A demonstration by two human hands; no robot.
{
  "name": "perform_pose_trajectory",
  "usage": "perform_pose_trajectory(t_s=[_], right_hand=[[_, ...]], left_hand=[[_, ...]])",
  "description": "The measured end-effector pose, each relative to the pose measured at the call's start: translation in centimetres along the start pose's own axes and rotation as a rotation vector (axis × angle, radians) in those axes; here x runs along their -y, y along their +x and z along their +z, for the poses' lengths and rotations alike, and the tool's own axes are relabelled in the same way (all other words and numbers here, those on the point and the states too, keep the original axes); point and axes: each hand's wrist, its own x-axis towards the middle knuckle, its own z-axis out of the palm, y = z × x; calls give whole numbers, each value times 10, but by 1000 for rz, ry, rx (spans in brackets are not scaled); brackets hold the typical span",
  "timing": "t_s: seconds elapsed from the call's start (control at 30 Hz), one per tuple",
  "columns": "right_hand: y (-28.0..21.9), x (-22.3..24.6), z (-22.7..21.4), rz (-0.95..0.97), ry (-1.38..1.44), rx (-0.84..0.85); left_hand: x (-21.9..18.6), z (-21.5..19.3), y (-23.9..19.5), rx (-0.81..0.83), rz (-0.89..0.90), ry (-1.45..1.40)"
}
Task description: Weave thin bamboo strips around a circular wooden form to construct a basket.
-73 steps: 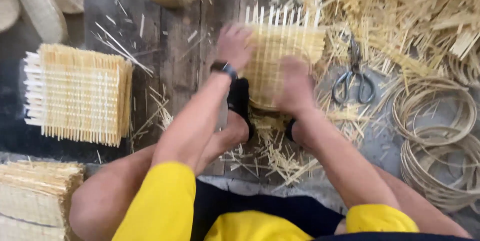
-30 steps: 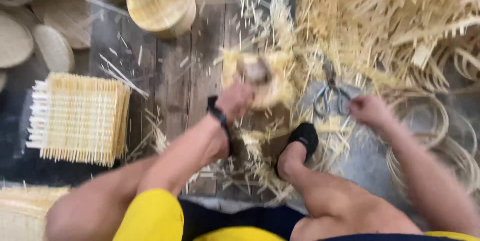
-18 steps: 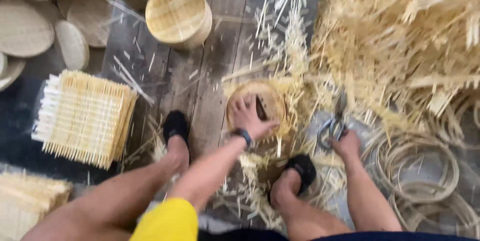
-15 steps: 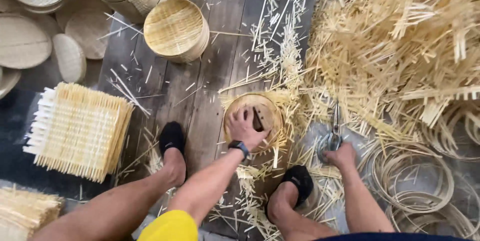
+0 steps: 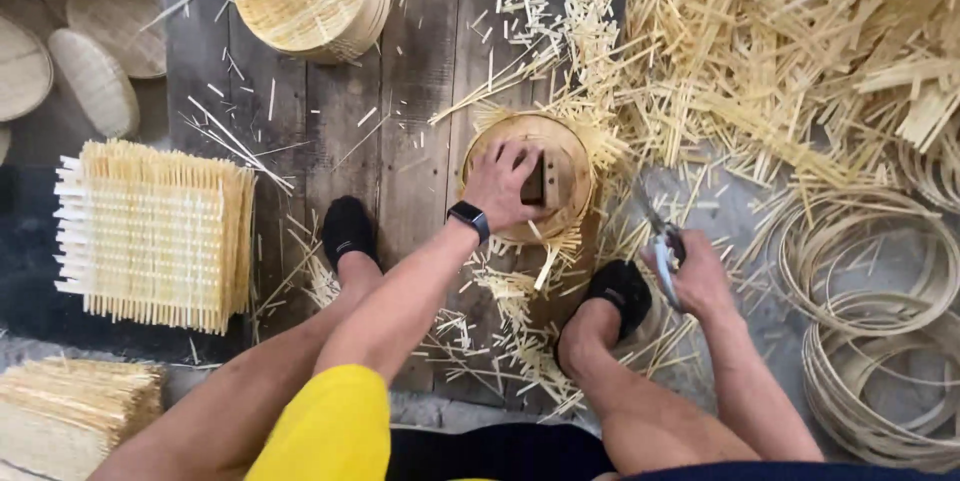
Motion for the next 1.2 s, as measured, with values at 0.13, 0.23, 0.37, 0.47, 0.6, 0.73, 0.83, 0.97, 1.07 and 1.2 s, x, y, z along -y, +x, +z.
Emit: perform_pose_trajectory(t_s=[0.13,0.23,0.37,0.47,0.6,0.73,0.83,0.97,1.07,1.2], right_hand=[[1,-19,21,-120,-104,-1],[5,2,28,10,-118,105],[-2,37,47,86,-193,19],[11,38,40,210,-298,-6],[23,-17,37,25,-436,-93],[45,14,32,-258,-476,-392],[62,-6,38,-101,-519,-254],[57,-2,13,-125,-571,-172],[66,20,12,-218,-609,-283],[79,13,3,-70,-547,37]], left_hand=[[-43,6,-6,-112,-286,-86],[-68,19,0,-278,-680,-269],[-93,21,-5,-268,-788,-267],[-90,20,5,-280,-778,-273],[-88,16,7,-258,-771,-294],[-83,22,5,-187,-717,-263],[-73,15,7,-120,-628,-224],[-64,4,4,53,-530,-185],[-62,4,11,94,-446,-167],[-56,-8,0,131,-342,-103]])
